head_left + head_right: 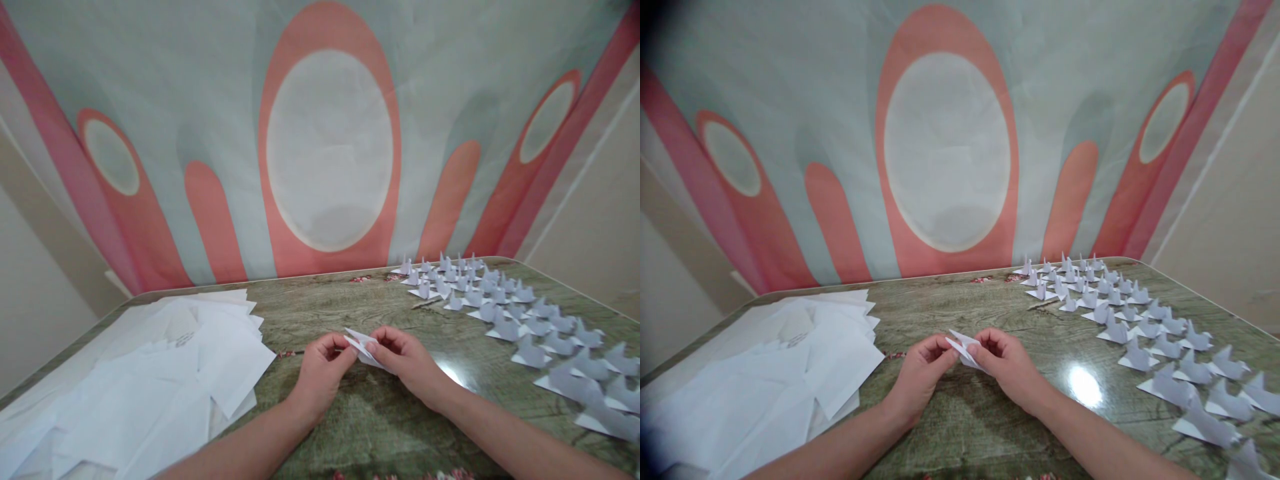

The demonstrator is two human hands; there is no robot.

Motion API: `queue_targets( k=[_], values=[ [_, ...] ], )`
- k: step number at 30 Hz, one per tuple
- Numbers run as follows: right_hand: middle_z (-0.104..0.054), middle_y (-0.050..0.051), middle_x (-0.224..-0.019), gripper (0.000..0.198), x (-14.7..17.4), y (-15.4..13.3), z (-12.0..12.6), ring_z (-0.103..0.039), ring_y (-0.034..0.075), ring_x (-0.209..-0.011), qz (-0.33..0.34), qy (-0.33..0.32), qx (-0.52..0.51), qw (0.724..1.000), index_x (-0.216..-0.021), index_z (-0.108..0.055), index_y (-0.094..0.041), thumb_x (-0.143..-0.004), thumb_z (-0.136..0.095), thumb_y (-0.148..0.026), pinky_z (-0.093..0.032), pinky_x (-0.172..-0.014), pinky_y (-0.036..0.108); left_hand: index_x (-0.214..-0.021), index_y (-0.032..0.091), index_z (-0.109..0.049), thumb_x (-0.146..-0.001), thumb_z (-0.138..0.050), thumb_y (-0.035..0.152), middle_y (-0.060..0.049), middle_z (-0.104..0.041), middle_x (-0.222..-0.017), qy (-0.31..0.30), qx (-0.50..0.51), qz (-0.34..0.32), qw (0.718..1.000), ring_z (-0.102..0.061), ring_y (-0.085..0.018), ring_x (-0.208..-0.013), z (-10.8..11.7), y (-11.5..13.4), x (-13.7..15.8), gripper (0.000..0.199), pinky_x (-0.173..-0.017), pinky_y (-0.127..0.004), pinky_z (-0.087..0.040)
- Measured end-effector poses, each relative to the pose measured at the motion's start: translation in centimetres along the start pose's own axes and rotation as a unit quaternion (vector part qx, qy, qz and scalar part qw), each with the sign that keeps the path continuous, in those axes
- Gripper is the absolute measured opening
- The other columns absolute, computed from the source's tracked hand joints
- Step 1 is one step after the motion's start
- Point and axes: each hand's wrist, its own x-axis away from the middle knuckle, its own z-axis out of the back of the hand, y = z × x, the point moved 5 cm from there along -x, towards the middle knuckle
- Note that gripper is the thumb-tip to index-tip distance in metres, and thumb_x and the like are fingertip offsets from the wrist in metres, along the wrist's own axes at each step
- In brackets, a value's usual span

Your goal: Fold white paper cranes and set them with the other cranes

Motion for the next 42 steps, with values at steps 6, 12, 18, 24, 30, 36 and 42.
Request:
queue_targets(
  k=[6, 12, 18, 24, 30, 36, 42],
  values=[
    [-0.049, -0.003, -0.063, 0.03, 0.05, 0.14, -0.31, -0.04, 0.009, -0.056, -0.017, -0.027, 0.002, 0.999, -0.079, -0.059, -0.014, -0.077, -0.061, -0.044, -0.029, -0.05, 0.021, -0.069, 0.013, -0.063, -0.067, -0.07, 0.033, -0.002, -0.063, -0.068, 0.009, -0.014, 0.023, 1.0, -0.054, -0.013, -0.065, -0.13, -0.08, 0.06, 0.022, -0.064, -0.023, -0.041],
    [-0.051, -0.003, -0.063, 0.029, 0.06, 0.03, -0.56, -0.041, 0.009, -0.056, -0.01, -0.041, 0.017, 0.999, -0.081, -0.062, -0.014, -0.076, -0.062, -0.043, -0.031, -0.051, 0.021, -0.062, 0.013, -0.057, -0.065, -0.068, 0.028, 0.002, -0.056, -0.06, 0.031, -0.052, 0.027, 0.998, -0.048, -0.01, -0.058, -0.14, 0.04, 0.17, 0.018, -0.058, -0.02, -0.038],
    [-0.053, -0.002, -0.064, 0.027, 0.2, -0.15, -0.68, -0.044, 0.01, -0.059, -0.005, -0.045, 0.037, 0.998, -0.077, -0.061, -0.014, -0.076, -0.062, -0.041, -0.034, -0.054, 0.021, -0.058, 0.014, -0.054, -0.064, -0.065, 0.026, 0.003, -0.052, -0.056, 0.039, -0.103, 0.039, 0.993, -0.043, -0.009, -0.055, 0.07, -0.12, 0.17, 0.018, -0.054, -0.02, -0.035],
    [-0.053, -0.002, -0.064, 0.028, 0.02, 0.27, -0.49, -0.044, 0.011, -0.059, -0.017, -0.039, 0.03, 0.999, -0.075, -0.06, -0.014, -0.076, -0.062, -0.042, -0.035, -0.055, 0.022, -0.058, 0.013, -0.055, -0.066, -0.062, 0.027, 0.003, -0.05, -0.054, 0.016, -0.119, 0.072, 0.99, -0.041, -0.009, -0.053, 0.16, -0.14, 0.1, 0.018, -0.053, -0.02, -0.031],
    [-0.052, -0.002, -0.063, 0.03, 0.03, 0.28, -0.5, -0.043, 0.01, -0.057, -0.028, -0.038, 0.025, 0.999, -0.075, -0.06, -0.014, -0.076, -0.061, -0.044, -0.033, -0.053, 0.022, -0.062, 0.013, -0.055, -0.069, -0.059, 0.027, 0.002, -0.052, -0.058, -0.011, -0.117, 0.052, 0.992, -0.043, -0.01, -0.056, -0.02, 0.23, 0.04, 0.016, -0.054, -0.021, -0.033],
    [-0.052, -0.002, -0.064, 0.031, 0.06, 0.01, -0.41, -0.043, 0.011, -0.059, -0.008, -0.042, 0.039, 0.998, -0.074, -0.06, -0.014, -0.077, -0.059, -0.046, -0.034, -0.054, 0.022, -0.071, 0.014, -0.057, -0.069, -0.066, 0.034, 0.0, -0.056, -0.066, -0.026, -0.097, 0.021, 0.995, -0.048, -0.012, -0.063, -0.23, 0.42, -0.05, 0.023, -0.06, -0.022, -0.038],
    [-0.05, -0.002, -0.063, 0.033, 0.09, -0.05, -0.59, -0.043, 0.011, -0.059, 0.003, -0.052, 0.055, 0.997, -0.071, -0.057, -0.016, -0.079, -0.057, -0.048, -0.034, -0.054, 0.022, -0.066, 0.013, -0.059, -0.07, -0.066, 0.038, 0.002, -0.054, -0.06, -0.021, -0.085, 0.039, 0.995, -0.045, -0.01, -0.057, 0.15, -0.13, -0.28, 0.026, -0.057, -0.021, -0.035]
  ],
)
